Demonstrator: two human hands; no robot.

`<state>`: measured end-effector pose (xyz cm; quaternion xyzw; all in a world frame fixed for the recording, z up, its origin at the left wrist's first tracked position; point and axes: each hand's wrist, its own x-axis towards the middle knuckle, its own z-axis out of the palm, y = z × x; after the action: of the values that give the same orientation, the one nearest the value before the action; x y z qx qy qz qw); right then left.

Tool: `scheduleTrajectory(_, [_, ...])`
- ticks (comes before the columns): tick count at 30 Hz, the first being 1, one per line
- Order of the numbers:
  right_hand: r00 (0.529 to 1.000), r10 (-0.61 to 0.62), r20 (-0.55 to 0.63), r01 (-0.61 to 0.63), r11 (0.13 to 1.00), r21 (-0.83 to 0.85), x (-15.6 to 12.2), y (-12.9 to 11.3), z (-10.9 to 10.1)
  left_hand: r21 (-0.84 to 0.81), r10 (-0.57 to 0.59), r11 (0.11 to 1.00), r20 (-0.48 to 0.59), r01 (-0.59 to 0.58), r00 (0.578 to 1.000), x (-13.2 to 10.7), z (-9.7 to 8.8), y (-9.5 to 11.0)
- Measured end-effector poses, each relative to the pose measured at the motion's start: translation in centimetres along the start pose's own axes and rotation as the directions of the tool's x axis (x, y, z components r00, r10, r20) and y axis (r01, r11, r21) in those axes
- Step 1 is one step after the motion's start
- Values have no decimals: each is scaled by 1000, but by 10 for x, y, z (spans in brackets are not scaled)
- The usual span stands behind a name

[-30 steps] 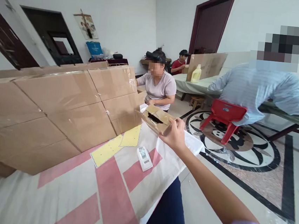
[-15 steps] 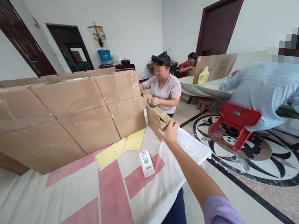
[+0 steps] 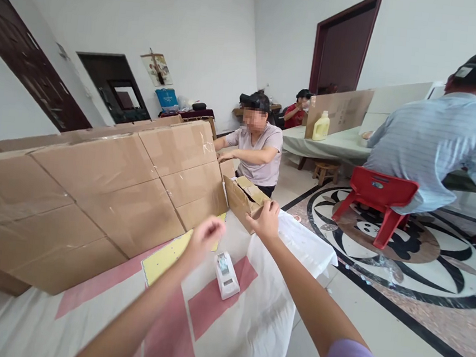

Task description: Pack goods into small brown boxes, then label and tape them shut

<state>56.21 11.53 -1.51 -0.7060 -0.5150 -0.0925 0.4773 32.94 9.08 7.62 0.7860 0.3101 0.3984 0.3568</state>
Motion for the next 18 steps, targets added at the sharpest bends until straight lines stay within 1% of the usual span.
scheduleTrajectory(2, [1000,-21,-1,21,1000,14,0,6,-1,153,31,988,-44,-24,999,46,-11,-13])
scheduleTrajectory(4, [999,-44,-2,44,999,21,1,8,-1,317,74,947,-37,-59,997,91,-20,-19])
scheduleTrajectory(6, [998,-60,7,59,998,20,3,8,0,462,114,879,45,-122,992,127,-25,-20])
scheduleTrajectory(8, [998,-61,25,60,998,12,6,5,2,570,131,798,152,-195,980,151,-24,-20])
scheduleTrajectory(10, [998,-54,38,54,999,2,8,3,2,647,127,718,242,-257,962,164,-20,-20])
scheduleTrajectory(13, [998,-31,62,32,999,-8,11,0,-2,729,125,603,314,-323,941,175,-13,-23])
scheduleTrajectory(16, [993,2,117,-2,1000,-1,17,-5,-14,787,164,501,323,-361,932,179,-9,-29])
scheduleTrajectory(18, [994,2,110,-4,1000,14,25,-12,-23,813,202,446,315,-373,927,178,-7,-33])
